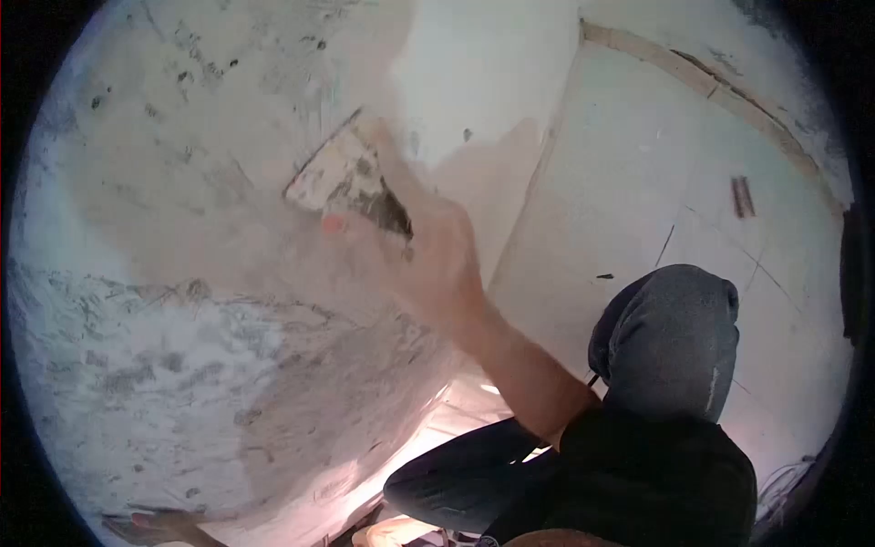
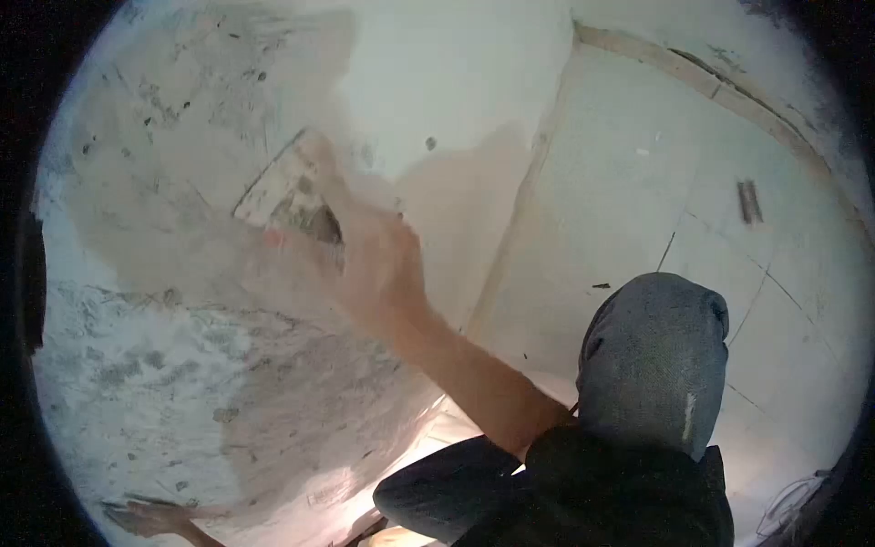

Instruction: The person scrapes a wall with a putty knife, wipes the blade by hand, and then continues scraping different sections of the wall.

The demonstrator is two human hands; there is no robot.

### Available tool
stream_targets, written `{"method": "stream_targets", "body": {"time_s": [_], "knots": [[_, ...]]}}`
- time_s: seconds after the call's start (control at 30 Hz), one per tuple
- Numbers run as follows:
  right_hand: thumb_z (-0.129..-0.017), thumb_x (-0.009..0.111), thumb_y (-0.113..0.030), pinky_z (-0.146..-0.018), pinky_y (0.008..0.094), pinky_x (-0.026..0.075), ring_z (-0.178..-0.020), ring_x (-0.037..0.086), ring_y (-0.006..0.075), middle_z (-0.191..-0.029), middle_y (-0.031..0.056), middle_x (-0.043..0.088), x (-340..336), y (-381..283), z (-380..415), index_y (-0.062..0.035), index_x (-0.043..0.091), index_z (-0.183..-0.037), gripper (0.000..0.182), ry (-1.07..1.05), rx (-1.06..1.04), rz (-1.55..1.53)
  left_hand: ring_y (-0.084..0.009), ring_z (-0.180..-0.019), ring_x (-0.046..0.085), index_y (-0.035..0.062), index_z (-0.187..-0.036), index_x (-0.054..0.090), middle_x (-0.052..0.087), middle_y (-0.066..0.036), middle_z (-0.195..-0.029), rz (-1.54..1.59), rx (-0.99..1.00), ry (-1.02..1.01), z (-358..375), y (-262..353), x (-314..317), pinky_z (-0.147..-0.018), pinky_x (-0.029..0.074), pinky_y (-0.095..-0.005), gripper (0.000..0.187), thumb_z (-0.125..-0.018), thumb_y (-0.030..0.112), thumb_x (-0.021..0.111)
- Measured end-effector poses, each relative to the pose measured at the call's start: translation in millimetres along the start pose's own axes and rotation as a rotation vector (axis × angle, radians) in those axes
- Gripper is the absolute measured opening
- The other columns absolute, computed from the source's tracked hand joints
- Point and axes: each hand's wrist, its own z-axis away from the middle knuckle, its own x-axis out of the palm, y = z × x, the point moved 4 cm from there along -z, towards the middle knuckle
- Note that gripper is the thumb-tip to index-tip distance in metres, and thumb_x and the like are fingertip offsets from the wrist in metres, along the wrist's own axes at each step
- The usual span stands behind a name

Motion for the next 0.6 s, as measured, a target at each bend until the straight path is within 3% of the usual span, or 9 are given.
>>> {"method": "stream_targets", "body": {"time_s": [0.07,0.1,0.17,0.23,0.27,0.37,0.4,0.5,0.6], "knots": [[-0.091,0.073,-0.030,-0.069,0.0270,0.053,-0.077,0.070,0.0160,-0.093,0.0206,0.072,7,5,1,0.0040,0.034,-0.150,0.079,-0.066,0.102,0.069,-0.0438,-0.134,0.036,-0.0041,-0.145,0.040,0.036,-0.029,-0.147,-0.007,-0.315,-0.088,15,-24,0,-0.107,0.030,-0.0573,0.068,-0.105,0.051,0.034],[-0.090,0.073,-0.031,-0.068,0.0274,0.052,-0.076,0.070,0.0159,-0.091,0.0202,0.072,21,11,13,0.0042,0.034,-0.149,0.079,0.036,-0.039,-0.060,-0.0438,-0.134,0.036,-0.0041,-0.145,0.040,0.036,-0.029,-0.147,-0.009,-0.329,-0.076,17,-22,1,-0.107,0.030,-0.0573,0.068,-0.105,0.051,0.034],[-0.090,0.073,-0.032,-0.067,0.0277,0.052,-0.075,0.070,0.0157,-0.089,0.0199,0.072,17,10,16,0.0043,0.035,-0.149,0.079,0.146,-0.171,-0.194,-0.0361,-0.140,0.036,0.0059,-0.147,0.044,0.042,-0.018,-0.150,-0.111,-0.152,0.000,11,-12,4,-0.112,0.033,-0.0542,0.073,-0.103,0.060,0.023],[-0.090,0.073,-0.033,-0.070,0.0286,0.053,-0.080,0.072,0.0175,-0.093,0.0213,0.072,7,8,4,0.0050,0.034,-0.149,0.080,-0.002,0.022,-0.038,-0.0364,-0.140,0.037,0.0066,-0.146,0.045,0.043,-0.019,-0.149,-0.161,-0.070,0.011,6,-19,6,-0.111,0.034,-0.0559,0.075,-0.102,0.063,0.022],[-0.090,0.073,-0.034,-0.070,0.0286,0.053,-0.079,0.072,0.0180,-0.092,0.0209,0.072,11,11,6,0.0053,0.034,-0.149,0.080,0.070,-0.056,-0.101,-0.0366,-0.139,0.038,0.0072,-0.145,0.046,0.043,-0.019,-0.149,-0.208,-0.001,0.016,5,-22,2,-0.109,0.035,-0.0575,0.077,-0.101,0.065,0.021],[-0.090,0.073,-0.034,-0.070,0.0287,0.053,-0.080,0.072,0.0196,-0.094,0.0217,0.072,21,10,19,0.0049,0.035,-0.149,0.080,0.118,-0.152,-0.096,-0.0360,-0.139,0.039,0.0070,-0.145,0.047,0.043,-0.019,-0.148,-0.195,0.040,0.025,3,-14,2,-0.108,0.036,-0.0583,0.080,-0.099,0.068,0.021],[-0.090,0.073,-0.034,-0.070,0.0287,0.053,-0.080,0.072,0.0196,-0.094,0.0217,0.072,14,8,10,0.0049,0.035,-0.149,0.080,0.126,-0.154,-0.093,-0.0360,-0.137,0.041,0.0044,-0.144,0.047,0.043,-0.019,-0.148,-0.223,-0.082,0.030,1,-3,1,-0.107,0.037,-0.0573,0.083,-0.098,0.070,0.023],[-0.089,0.074,-0.035,-0.071,0.0301,0.054,-0.081,0.071,0.0211,-0.097,0.0236,0.071,12,13,3,0.0043,0.035,-0.149,0.081,0.034,0.050,-0.014,-0.0364,-0.135,0.043,0.0035,-0.144,0.047,0.044,-0.019,-0.148,-0.230,-0.038,0.031,-4,-2,-4,-0.107,0.038,-0.0568,0.084,-0.098,0.070,0.024],[-0.089,0.073,-0.037,-0.072,0.0312,0.054,-0.080,0.071,0.0213,-0.098,0.0246,0.070,12,10,9,0.0043,0.035,-0.149,0.082,0.135,-0.164,-0.164,-0.0373,-0.134,0.045,0.0031,-0.144,0.046,0.045,-0.020,-0.147,-0.182,-0.036,0.040,3,-5,1,-0.107,0.038,-0.0563,0.083,-0.098,0.069,0.025]]}}
